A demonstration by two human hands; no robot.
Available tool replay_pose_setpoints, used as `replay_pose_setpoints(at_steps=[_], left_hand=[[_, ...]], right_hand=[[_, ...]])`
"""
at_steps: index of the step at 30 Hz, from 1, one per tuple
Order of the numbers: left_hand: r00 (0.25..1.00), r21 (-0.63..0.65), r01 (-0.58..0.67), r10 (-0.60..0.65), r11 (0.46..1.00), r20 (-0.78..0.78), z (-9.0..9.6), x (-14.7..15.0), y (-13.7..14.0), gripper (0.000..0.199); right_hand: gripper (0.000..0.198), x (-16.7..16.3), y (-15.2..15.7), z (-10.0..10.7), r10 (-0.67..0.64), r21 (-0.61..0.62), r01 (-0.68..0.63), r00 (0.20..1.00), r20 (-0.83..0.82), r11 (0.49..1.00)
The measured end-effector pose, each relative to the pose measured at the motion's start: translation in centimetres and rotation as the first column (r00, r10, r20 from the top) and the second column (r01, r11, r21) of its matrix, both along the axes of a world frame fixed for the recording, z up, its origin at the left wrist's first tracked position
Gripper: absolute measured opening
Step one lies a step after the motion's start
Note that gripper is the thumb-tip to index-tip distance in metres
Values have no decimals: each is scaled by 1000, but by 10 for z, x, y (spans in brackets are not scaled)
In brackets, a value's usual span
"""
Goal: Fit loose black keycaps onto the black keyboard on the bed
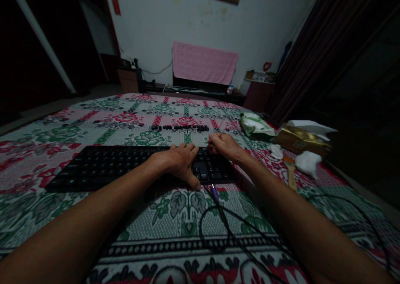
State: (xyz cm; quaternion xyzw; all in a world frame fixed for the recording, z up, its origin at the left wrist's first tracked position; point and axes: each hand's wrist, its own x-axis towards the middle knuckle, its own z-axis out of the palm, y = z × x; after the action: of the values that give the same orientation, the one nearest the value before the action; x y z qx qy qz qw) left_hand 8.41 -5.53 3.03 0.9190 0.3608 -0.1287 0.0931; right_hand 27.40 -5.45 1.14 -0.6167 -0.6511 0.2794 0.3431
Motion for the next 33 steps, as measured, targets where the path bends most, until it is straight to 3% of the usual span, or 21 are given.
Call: replay_pose_setpoints(at_steps=[3,7,12,16,19,26,33], left_hand=[[1000,-1,4,-4,1000,4,1,0,-1,118],[1000,2,17,-17,1000,13,3,0,-3,118],[1000,-1,6,-6,1000,8,3,0,-2,124],[1000,-4,0,0,1000,6,2,0,-1,124],[1000,2,6,-6,1000,13,1,0,-1,123],[1000,0,13,-13,1000,27,1,-1,-1,123],[999,-5,12,-12,1000,34,1,0,-1,121]], right_hand=[[17,-1,4,-4,-138,3,139,984,-110,990],[19,-3,0,2,-209,46,214,974,-89,976],[11,-5,-9,17,-146,-60,140,983,-109,988],[21,0,-7,16,-121,-85,109,982,-146,990],[25,5,-3,12,-85,-63,82,995,-49,995],[25,-1,-12,20,-72,139,35,960,271,990],[19,1,-10,19,-92,108,68,966,243,992]])
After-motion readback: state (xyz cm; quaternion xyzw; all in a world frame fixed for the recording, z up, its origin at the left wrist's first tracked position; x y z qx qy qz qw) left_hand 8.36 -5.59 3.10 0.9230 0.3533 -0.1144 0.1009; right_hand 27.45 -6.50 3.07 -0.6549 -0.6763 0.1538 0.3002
